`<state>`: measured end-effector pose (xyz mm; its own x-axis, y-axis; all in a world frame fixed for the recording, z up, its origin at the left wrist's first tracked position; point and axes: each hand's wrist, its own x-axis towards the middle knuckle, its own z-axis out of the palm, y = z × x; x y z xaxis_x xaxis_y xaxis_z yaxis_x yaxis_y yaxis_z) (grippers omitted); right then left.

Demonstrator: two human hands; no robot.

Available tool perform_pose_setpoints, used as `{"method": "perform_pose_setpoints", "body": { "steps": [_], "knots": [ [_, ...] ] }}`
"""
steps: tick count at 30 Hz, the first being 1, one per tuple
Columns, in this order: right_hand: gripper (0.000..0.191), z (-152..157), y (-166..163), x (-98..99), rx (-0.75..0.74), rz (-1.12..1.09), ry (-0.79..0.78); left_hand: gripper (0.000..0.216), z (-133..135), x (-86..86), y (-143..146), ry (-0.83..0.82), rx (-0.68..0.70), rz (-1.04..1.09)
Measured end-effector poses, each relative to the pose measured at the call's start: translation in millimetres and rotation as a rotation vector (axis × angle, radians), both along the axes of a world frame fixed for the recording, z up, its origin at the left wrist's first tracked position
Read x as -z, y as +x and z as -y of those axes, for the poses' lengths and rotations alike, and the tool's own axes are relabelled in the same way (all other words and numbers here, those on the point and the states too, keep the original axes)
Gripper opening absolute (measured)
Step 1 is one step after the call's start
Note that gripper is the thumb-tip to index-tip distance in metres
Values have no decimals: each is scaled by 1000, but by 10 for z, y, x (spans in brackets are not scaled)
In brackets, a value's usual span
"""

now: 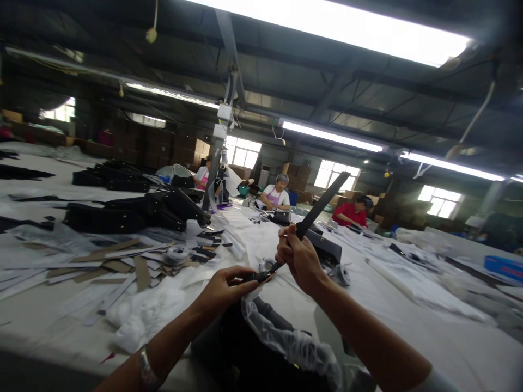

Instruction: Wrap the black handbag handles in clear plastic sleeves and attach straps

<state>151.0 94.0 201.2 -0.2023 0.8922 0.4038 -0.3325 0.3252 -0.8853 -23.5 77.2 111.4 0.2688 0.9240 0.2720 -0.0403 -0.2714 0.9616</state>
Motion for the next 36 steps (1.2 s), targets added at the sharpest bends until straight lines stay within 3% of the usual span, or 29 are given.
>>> {"method": "perform_pose_setpoints", "body": {
  "steps": [6, 10, 12, 14, 16, 18, 21, 23, 27, 29, 32, 34, 36],
  "knots": [
    [45, -57, 117, -10, 124, 62, 34, 42, -8, 285, -205, -64, -43, -21],
    [49, -89, 385, -276, 452, 585, 293, 37, -35, 404, -267, -33, -57, 6],
    [49, -44, 561, -498, 543, 832, 312, 36, -44, 420, -269, -18, -73, 22],
    [46, 38, 719, -714, 381, 827, 184, 35, -46, 420, -257, -10, -75, 47],
    [35, 126, 826, -861, 166, 663, 91, 34, -34, 414, -232, -13, -64, 79],
    [31, 186, 867, -912, 62, 476, 87, 32, -1, 405, -194, -26, -57, 106],
    [33, 207, 827, -873, 79, 298, 151, 32, 74, 393, -120, -26, -91, 126],
    [30, 211, 757, -848, 157, 292, 235, 32, 127, 393, -70, -15, -114, 128],
    [38, 291, 556, -818, 267, 748, 375, 30, 196, 416, 2, -10, -153, 127],
    [41, 344, 441, -721, 159, 972, 302, 31, 215, 430, 17, -10, -184, 134],
    [39, 359, 302, -421, -76, 1125, 15, 35, 237, 441, 20, -26, -208, 167],
    [39, 320, 273, -199, -103, 1235, -128, 35, 251, 447, 12, -36, -203, 185],
    [38, 263, 303, -45, -37, 1313, -162, 34, 261, 459, 0, -43, -202, 197]
  ]
}}
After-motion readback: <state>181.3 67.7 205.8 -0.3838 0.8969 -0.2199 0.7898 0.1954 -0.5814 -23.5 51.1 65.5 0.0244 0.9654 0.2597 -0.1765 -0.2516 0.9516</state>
